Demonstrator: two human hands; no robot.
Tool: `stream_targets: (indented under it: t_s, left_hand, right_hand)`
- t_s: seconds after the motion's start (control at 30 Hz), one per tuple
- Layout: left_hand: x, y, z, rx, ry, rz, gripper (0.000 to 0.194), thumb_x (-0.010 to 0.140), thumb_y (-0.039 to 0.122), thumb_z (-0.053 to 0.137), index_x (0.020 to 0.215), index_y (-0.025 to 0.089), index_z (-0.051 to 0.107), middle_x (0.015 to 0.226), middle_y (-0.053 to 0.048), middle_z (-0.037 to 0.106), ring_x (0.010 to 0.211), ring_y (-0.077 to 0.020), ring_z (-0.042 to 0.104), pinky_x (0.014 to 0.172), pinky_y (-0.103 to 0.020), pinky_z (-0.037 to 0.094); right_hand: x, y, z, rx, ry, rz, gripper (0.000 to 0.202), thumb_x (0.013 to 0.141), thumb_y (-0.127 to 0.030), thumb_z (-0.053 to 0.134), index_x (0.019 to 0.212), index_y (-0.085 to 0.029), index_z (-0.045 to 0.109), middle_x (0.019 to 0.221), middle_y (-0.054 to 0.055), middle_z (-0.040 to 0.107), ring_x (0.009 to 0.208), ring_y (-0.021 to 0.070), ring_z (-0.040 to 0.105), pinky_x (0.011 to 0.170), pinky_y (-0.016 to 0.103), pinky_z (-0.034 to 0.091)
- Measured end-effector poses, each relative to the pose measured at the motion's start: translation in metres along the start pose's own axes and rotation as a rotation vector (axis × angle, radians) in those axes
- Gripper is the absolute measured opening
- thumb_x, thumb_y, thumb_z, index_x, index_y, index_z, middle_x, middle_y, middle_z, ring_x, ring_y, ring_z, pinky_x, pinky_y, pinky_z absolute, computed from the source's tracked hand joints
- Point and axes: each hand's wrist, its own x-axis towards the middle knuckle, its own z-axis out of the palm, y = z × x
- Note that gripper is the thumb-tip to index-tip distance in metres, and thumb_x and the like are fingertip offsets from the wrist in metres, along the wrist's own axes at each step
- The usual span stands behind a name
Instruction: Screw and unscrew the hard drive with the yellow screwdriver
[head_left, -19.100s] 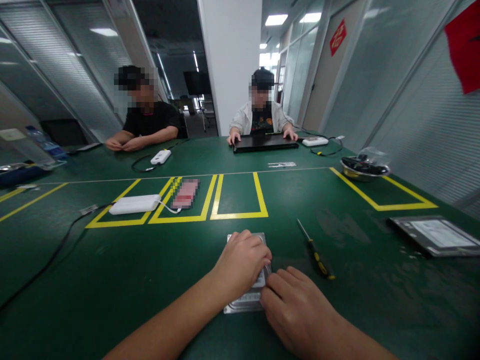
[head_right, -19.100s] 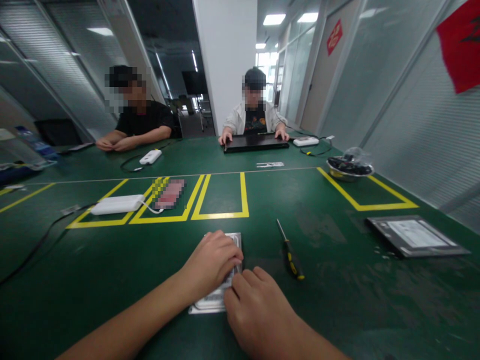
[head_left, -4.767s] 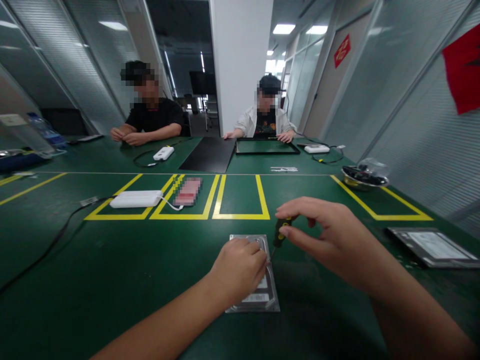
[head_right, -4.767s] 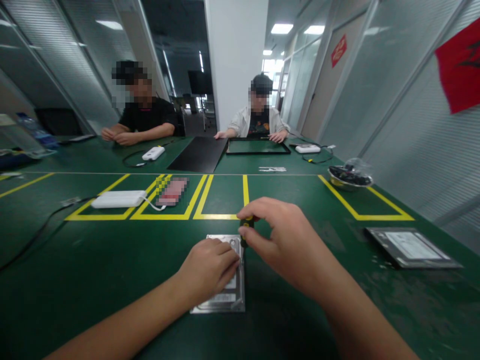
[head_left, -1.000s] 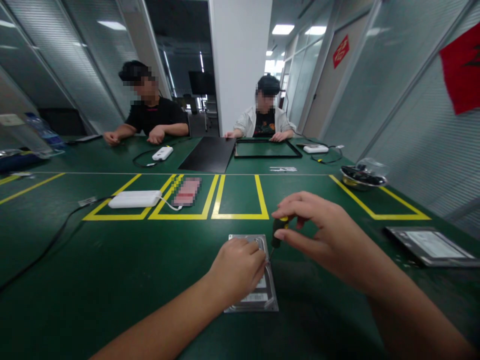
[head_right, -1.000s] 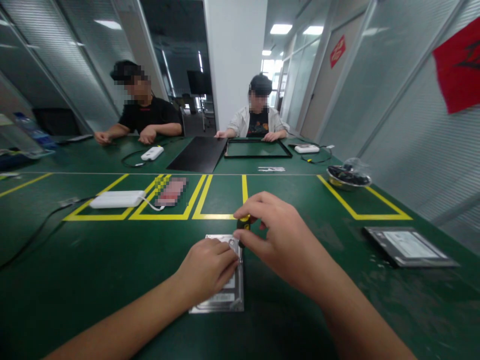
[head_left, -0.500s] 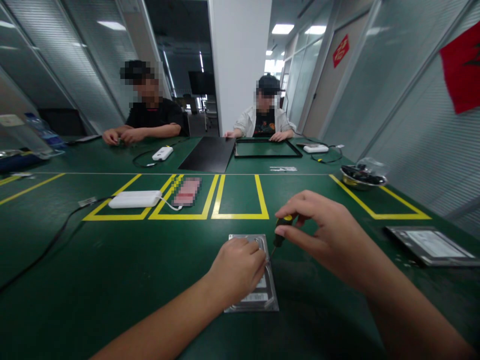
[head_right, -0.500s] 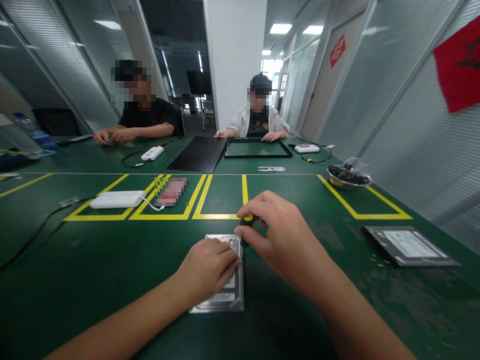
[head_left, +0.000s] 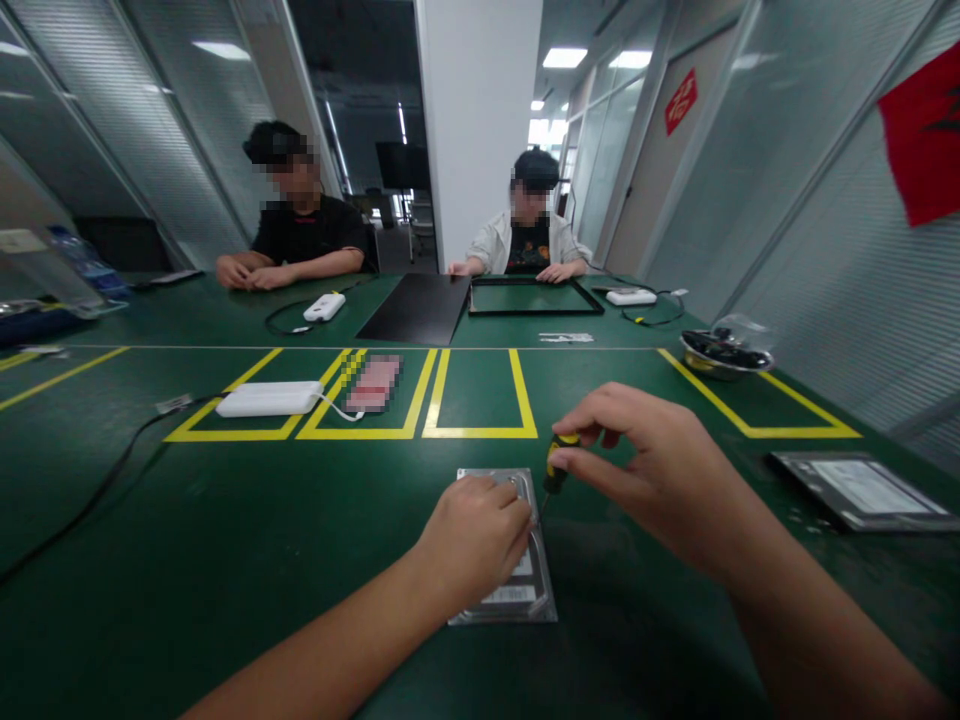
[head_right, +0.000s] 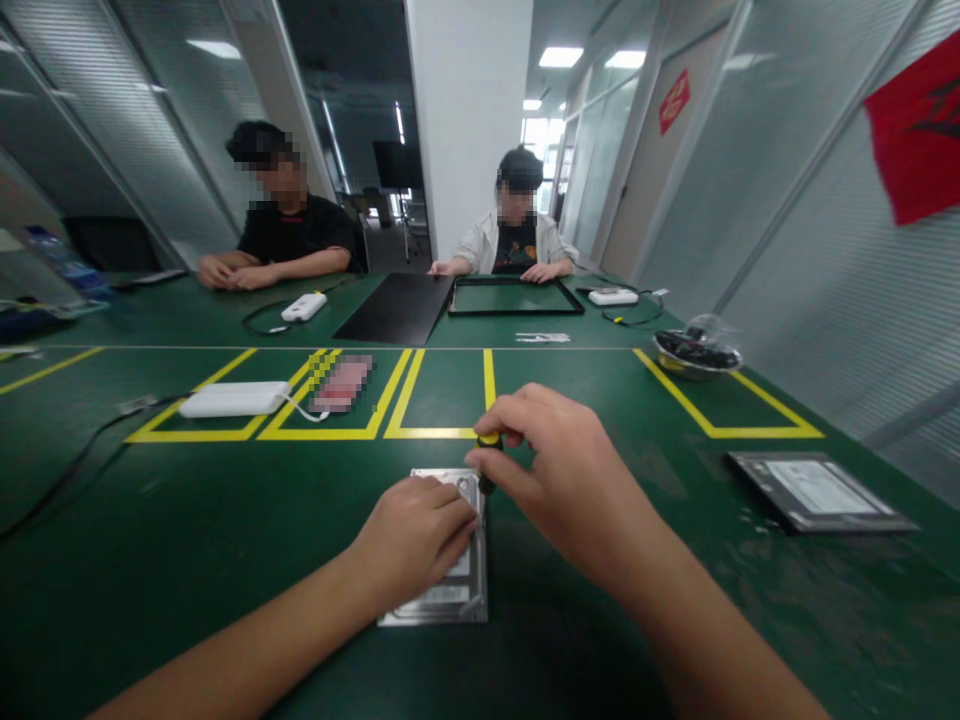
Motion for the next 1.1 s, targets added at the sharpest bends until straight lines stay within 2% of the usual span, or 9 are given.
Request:
stream_targets:
  t_s: [0.07,0.17,0.23,0.37,0.43,0.57,0.77,0.93,1.1]
  left_hand:
    - [0.0002,-0.0002,-0.0003,-0.002,0.006,-0.001,0.017,0.092,0.027,0.053,0.081,0.02,0.065,0.081,-0.002,0.067,0.076,-0.0238,0.062,0.069,-0.039,0.049]
    - [0.0005,-0.0007,-0.0007,-0.01,0.016,0.004,0.017,0.092,0.026,0.053,0.08,0.02,0.065,0.08,-0.002,0.067,0.075,-0.0234,0.062,0.069,-0.038,0.049]
    - [0.0006,-0.001,-0.0006,-0.017,0.019,0.005,0.018,0.092,0.026,0.053,0.081,0.02,0.064,0.08,-0.002,0.067,0.075,-0.0231,0.062,0.069,-0.038,0.048]
    - [0.0009,-0.0014,0.0006,-0.019,0.017,0.005,0.018,0.092,0.027,0.052,0.081,0.02,0.064,0.081,-0.002,0.067,0.076,-0.0234,0.062,0.07,-0.038,0.048]
    - [0.0011,-0.0015,0.0008,-0.021,0.017,0.005,0.018,0.092,0.027,0.053,0.081,0.02,0.064,0.08,-0.002,0.067,0.076,-0.0233,0.062,0.07,-0.038,0.048]
    - [0.0008,-0.0012,-0.0006,-0.026,0.017,0.005,0.018,0.092,0.026,0.053,0.08,0.019,0.064,0.079,-0.003,0.066,0.076,-0.0226,0.062,0.07,-0.037,0.048]
    - [0.0006,0.0003,-0.0035,-0.019,0.003,-0.001,0.018,0.092,0.026,0.053,0.082,0.019,0.065,0.082,-0.003,0.067,0.077,-0.0232,0.062,0.071,-0.038,0.049]
    - [0.0015,0.0004,-0.0035,-0.021,-0.014,-0.005,0.018,0.092,0.026,0.053,0.081,0.018,0.066,0.08,-0.004,0.067,0.077,-0.0227,0.063,0.071,-0.037,0.049]
    - [0.001,-0.0006,-0.0017,-0.02,0.004,0.009,0.018,0.092,0.026,0.053,0.082,0.019,0.065,0.081,-0.003,0.067,0.077,-0.0233,0.063,0.071,-0.038,0.049]
  right_hand:
    - [-0.0006,-0.0008,-0.0011,-0.001,-0.005,-0.005,0.007,0.081,-0.017,0.07,0.087,-0.021,0.068,0.086,-0.001,0.065,0.079,0.0148,0.06,0.07,0.028,0.046]
    - [-0.0018,-0.0017,-0.0028,0.014,-0.012,0.001,0.02,0.081,-0.01,0.064,0.097,-0.021,0.068,0.094,-0.001,0.068,0.085,0.0143,0.062,0.077,0.028,0.047]
    - [-0.0018,-0.0018,-0.003,0.025,-0.019,0.007,0.019,0.081,-0.012,0.065,0.097,-0.021,0.068,0.096,0.0,0.069,0.087,0.0147,0.062,0.077,0.028,0.047]
    - [-0.0005,-0.0019,-0.0017,0.012,-0.024,0.004,0.007,0.081,-0.022,0.071,0.087,-0.021,0.068,0.088,0.0,0.066,0.08,0.015,0.06,0.068,0.028,0.046]
    - [-0.0005,-0.0023,-0.0016,0.011,-0.019,-0.006,0.006,0.082,-0.018,0.067,0.087,-0.021,0.067,0.088,0.0,0.066,0.081,0.0148,0.06,0.07,0.027,0.046]
    - [-0.0011,-0.004,-0.0018,0.027,-0.022,-0.003,0.019,0.081,-0.011,0.063,0.097,-0.021,0.067,0.095,0.001,0.069,0.087,0.0157,0.063,0.077,0.028,0.048]
    - [-0.0001,-0.0041,-0.0004,0.014,-0.001,-0.016,0.006,0.081,-0.018,0.069,0.086,-0.021,0.068,0.089,0.002,0.066,0.08,0.0162,0.06,0.069,0.028,0.046]
    - [-0.0016,-0.004,-0.0033,0.036,-0.038,0.017,0.022,0.082,-0.011,0.062,0.1,-0.021,0.067,0.1,0.002,0.069,0.091,0.0166,0.063,0.081,0.03,0.048]
    - [-0.0004,-0.004,-0.0013,0.038,-0.019,-0.013,0.01,0.081,-0.02,0.07,0.091,-0.021,0.068,0.093,0.002,0.068,0.083,0.0158,0.062,0.071,0.027,0.048]
